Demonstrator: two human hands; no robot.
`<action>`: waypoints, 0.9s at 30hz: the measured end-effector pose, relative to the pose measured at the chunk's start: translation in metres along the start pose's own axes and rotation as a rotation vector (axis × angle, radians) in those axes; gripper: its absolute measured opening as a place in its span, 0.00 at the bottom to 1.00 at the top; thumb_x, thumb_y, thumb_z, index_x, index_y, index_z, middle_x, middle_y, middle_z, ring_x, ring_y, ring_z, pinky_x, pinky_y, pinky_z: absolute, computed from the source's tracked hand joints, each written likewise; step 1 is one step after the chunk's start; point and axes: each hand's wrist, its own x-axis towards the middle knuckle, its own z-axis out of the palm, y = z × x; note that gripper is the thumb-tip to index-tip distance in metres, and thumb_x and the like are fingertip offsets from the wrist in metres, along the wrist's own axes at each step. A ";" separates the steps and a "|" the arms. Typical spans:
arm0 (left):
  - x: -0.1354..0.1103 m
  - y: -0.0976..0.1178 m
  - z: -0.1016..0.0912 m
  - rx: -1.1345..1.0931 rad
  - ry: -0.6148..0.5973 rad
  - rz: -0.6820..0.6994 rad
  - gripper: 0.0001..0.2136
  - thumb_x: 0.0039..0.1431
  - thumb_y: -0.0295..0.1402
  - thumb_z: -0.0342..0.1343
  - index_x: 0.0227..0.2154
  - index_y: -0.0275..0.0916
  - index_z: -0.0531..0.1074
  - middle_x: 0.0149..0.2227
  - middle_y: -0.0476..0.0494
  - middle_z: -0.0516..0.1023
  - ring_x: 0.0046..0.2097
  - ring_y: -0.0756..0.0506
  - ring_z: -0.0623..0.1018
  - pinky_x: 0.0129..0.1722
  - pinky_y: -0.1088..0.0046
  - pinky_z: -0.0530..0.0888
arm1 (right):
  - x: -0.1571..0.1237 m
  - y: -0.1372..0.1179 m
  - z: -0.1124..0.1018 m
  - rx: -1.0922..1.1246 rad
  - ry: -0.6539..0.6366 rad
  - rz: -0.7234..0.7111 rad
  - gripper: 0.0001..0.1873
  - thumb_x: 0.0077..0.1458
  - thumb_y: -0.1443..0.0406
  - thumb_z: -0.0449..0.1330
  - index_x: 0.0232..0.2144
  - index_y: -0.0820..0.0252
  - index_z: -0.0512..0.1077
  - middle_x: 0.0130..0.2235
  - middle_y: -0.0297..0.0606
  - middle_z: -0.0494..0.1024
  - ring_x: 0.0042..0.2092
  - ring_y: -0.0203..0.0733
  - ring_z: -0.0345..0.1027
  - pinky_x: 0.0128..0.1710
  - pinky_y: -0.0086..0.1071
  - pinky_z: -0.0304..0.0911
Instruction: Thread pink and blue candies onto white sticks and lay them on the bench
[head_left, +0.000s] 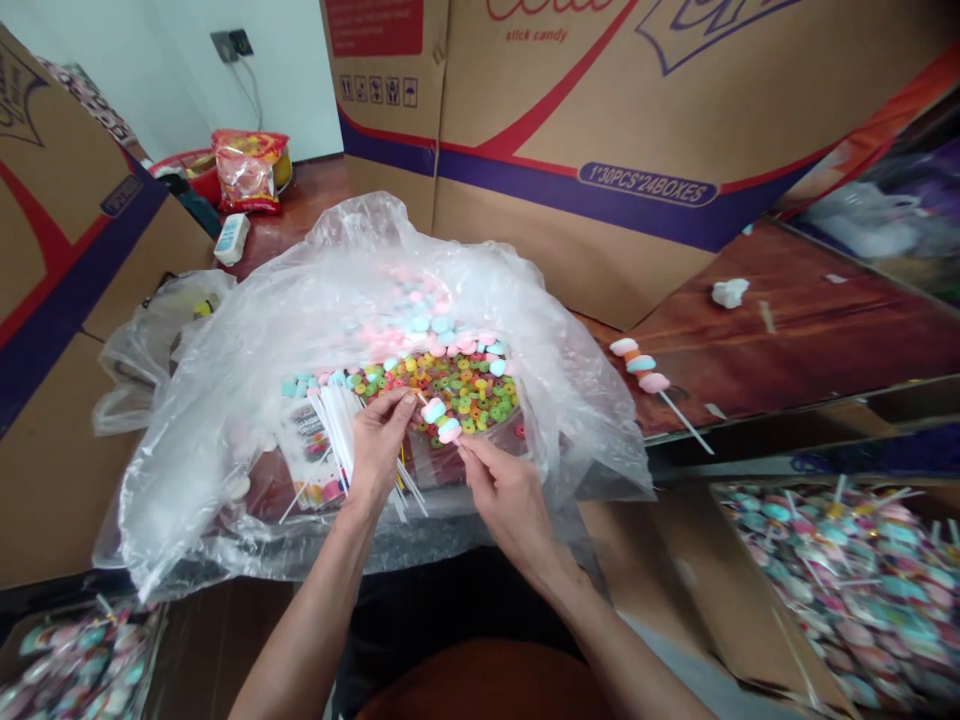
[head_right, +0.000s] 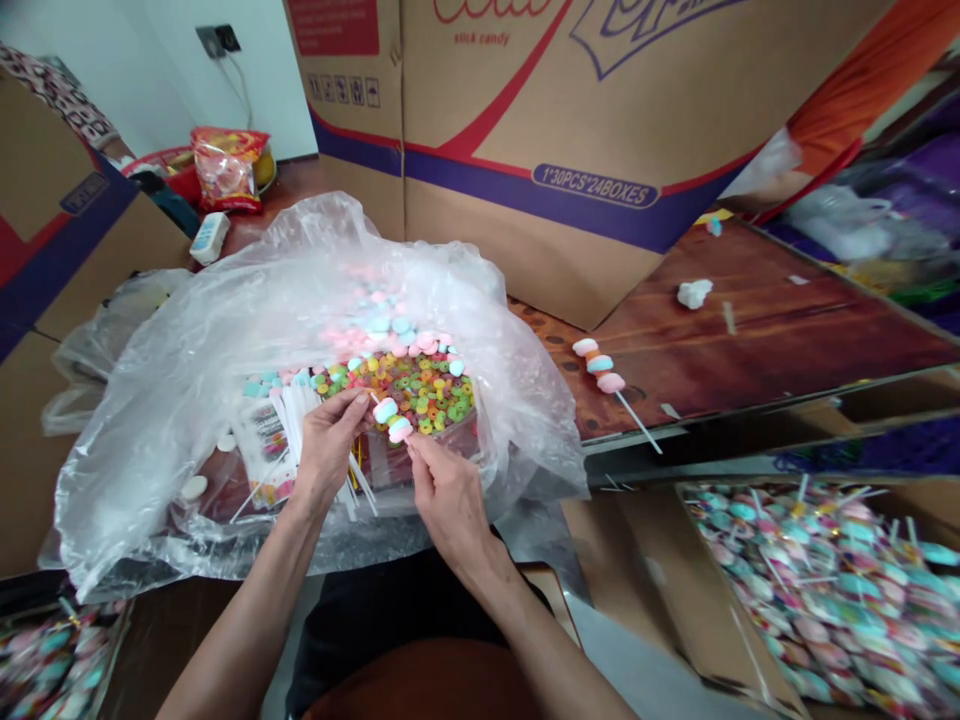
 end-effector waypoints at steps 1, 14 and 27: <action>0.000 -0.001 0.000 0.005 0.005 0.009 0.11 0.48 0.39 0.67 0.31 0.37 0.81 0.26 0.50 0.78 0.28 0.53 0.72 0.31 0.77 0.70 | -0.001 0.001 0.001 -0.024 0.017 -0.039 0.15 0.65 0.69 0.51 0.45 0.62 0.78 0.39 0.42 0.84 0.37 0.43 0.78 0.39 0.31 0.68; -0.011 -0.004 0.000 0.371 0.036 0.301 0.08 0.56 0.36 0.62 0.35 0.40 0.82 0.37 0.44 0.82 0.41 0.45 0.79 0.45 0.69 0.74 | -0.001 0.002 0.003 -0.021 0.018 -0.016 0.15 0.65 0.68 0.52 0.43 0.63 0.79 0.35 0.42 0.83 0.34 0.42 0.77 0.35 0.31 0.67; -0.004 -0.003 -0.008 0.020 0.095 0.084 0.13 0.51 0.40 0.66 0.37 0.38 0.82 0.42 0.43 0.83 0.40 0.46 0.79 0.45 0.68 0.74 | -0.001 -0.001 0.001 0.165 -0.080 0.102 0.16 0.66 0.63 0.53 0.41 0.64 0.79 0.23 0.30 0.67 0.25 0.34 0.62 0.29 0.27 0.58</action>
